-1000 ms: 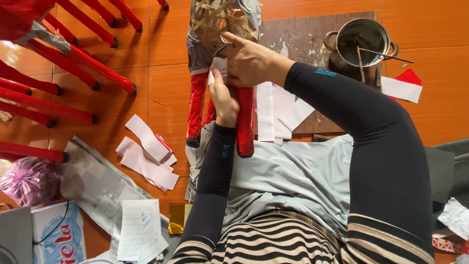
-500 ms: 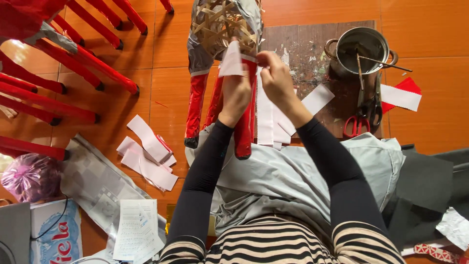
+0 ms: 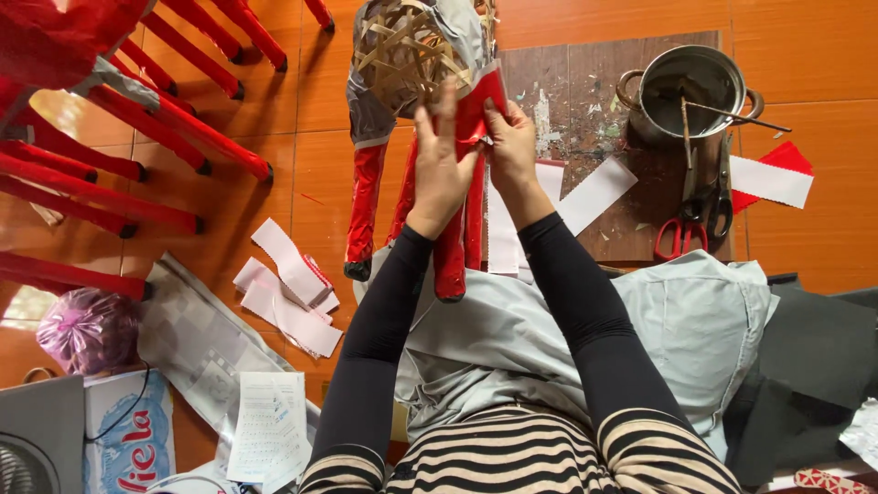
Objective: The recorder is applying paper strips and red paper to a paper mache giraffe figure using glue and a brush.
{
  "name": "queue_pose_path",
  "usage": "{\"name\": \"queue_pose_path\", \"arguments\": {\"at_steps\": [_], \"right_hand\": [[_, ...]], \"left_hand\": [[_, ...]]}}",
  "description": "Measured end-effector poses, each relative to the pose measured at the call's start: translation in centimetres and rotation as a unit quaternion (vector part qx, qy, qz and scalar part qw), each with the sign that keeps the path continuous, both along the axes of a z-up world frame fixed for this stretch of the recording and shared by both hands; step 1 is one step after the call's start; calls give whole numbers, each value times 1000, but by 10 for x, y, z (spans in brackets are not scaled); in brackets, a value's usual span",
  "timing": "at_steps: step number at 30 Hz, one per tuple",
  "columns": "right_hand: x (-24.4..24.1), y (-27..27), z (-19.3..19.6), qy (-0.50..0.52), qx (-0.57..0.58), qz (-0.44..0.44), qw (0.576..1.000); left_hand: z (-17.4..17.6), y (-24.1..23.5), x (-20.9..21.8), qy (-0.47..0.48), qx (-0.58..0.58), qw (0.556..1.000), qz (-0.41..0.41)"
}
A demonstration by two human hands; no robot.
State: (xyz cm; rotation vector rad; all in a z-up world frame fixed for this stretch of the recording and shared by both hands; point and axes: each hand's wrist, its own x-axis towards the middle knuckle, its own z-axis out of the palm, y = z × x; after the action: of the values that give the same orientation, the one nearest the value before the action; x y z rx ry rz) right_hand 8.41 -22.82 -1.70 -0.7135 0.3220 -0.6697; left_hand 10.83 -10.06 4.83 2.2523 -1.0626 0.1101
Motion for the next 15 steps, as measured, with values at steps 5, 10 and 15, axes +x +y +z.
{"name": "queue_pose_path", "arguments": {"at_steps": [5,10,15], "right_hand": [[12,3,-23,-9,-69,-70,995],[-1,6,-19,-47,-113,-120,985],[12,8,-23,-32,-31,-56,997]], "left_hand": [[-10,11,15,72,-157,985,-7],[-1,12,14,219,-204,952,-70],[-25,10,19,222,-241,938,-114]]}}
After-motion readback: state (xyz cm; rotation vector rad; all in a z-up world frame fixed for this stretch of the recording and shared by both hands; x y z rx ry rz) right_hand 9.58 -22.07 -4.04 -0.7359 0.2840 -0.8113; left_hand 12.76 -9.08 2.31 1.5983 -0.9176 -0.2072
